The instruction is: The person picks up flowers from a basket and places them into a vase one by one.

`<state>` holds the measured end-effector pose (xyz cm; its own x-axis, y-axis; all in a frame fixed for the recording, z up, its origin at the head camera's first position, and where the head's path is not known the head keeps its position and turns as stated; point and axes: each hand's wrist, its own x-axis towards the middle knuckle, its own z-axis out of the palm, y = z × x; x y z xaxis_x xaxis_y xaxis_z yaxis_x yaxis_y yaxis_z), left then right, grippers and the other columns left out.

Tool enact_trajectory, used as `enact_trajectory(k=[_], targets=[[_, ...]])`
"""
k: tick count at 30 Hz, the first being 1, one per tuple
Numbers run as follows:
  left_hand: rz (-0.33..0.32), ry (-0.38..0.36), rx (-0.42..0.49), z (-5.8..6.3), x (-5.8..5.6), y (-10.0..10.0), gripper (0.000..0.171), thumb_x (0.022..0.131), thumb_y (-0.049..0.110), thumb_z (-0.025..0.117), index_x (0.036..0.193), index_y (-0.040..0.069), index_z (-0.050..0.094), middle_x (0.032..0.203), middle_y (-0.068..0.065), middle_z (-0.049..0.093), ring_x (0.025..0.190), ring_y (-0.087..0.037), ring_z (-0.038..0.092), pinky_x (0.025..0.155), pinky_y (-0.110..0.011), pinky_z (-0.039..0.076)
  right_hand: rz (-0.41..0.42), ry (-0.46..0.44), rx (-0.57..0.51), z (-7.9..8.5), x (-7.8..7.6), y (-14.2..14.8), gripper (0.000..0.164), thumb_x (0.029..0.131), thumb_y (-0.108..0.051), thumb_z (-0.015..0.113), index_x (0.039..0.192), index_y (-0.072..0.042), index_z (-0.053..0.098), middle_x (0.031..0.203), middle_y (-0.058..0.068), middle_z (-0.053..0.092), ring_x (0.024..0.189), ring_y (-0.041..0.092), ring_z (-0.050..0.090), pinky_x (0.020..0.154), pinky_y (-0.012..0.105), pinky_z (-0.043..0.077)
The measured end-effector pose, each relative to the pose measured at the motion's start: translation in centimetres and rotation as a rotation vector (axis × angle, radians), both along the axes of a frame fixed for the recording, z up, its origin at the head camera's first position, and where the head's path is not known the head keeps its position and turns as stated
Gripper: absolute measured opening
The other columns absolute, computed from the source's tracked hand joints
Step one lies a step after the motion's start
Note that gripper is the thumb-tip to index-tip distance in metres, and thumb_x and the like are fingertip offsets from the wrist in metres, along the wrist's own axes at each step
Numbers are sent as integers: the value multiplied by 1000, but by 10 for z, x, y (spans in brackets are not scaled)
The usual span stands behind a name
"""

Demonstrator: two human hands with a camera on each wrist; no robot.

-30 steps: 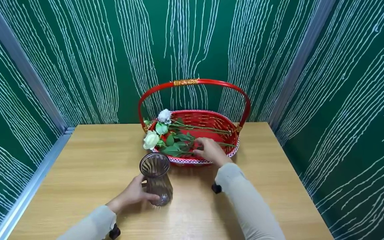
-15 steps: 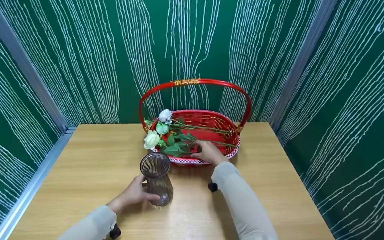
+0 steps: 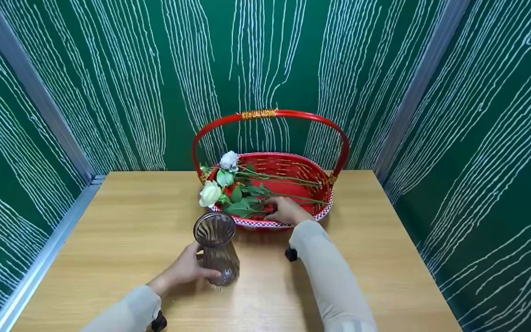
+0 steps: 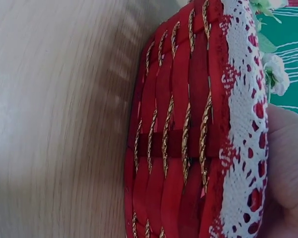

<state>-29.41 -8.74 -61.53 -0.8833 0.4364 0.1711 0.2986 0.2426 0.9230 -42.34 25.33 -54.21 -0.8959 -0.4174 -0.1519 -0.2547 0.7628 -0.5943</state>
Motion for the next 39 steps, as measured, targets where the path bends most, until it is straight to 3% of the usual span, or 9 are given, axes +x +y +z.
enact_trajectory(k=[12, 25, 34, 39], targets=[[10, 5, -28, 3, 3, 3, 117, 69, 20, 105, 166, 17, 41, 148, -11, 65, 135, -33, 64, 116, -53, 54, 28, -14, 24, -6, -4, 1, 45, 104, -22, 75, 144, -3, 68, 146, 20, 69, 141, 40, 61, 123, 61, 45], [14, -5, -29, 2, 1, 3, 115, 69, 18, 105, 165, 20, 41, 148, -10, 65, 134, -34, 65, 115, -54, 54, 32, 16, 72, -7, -7, -3, 25, 105, -9, 69, 127, -4, 79, 130, 17, 77, 129, 39, 68, 116, 60, 52], [24, -4, -35, 1, 0, 0, 120, 69, 19, 105, 168, 23, 38, 156, -10, 61, 139, -34, 62, 119, -55, 51, -27, 49, -41, -9, -9, -4, 20, 107, -6, 65, 118, -1, 82, 116, 14, 80, 113, 31, 72, 109, 57, 58], [5, -3, -16, 1, 0, -1, 119, 70, 19, 105, 168, 22, 37, 154, -10, 61, 138, -33, 62, 117, -53, 53, -17, 121, -86, -6, -7, -4, 19, 107, -7, 66, 115, 2, 81, 117, 18, 80, 113, 35, 73, 104, 57, 60]])
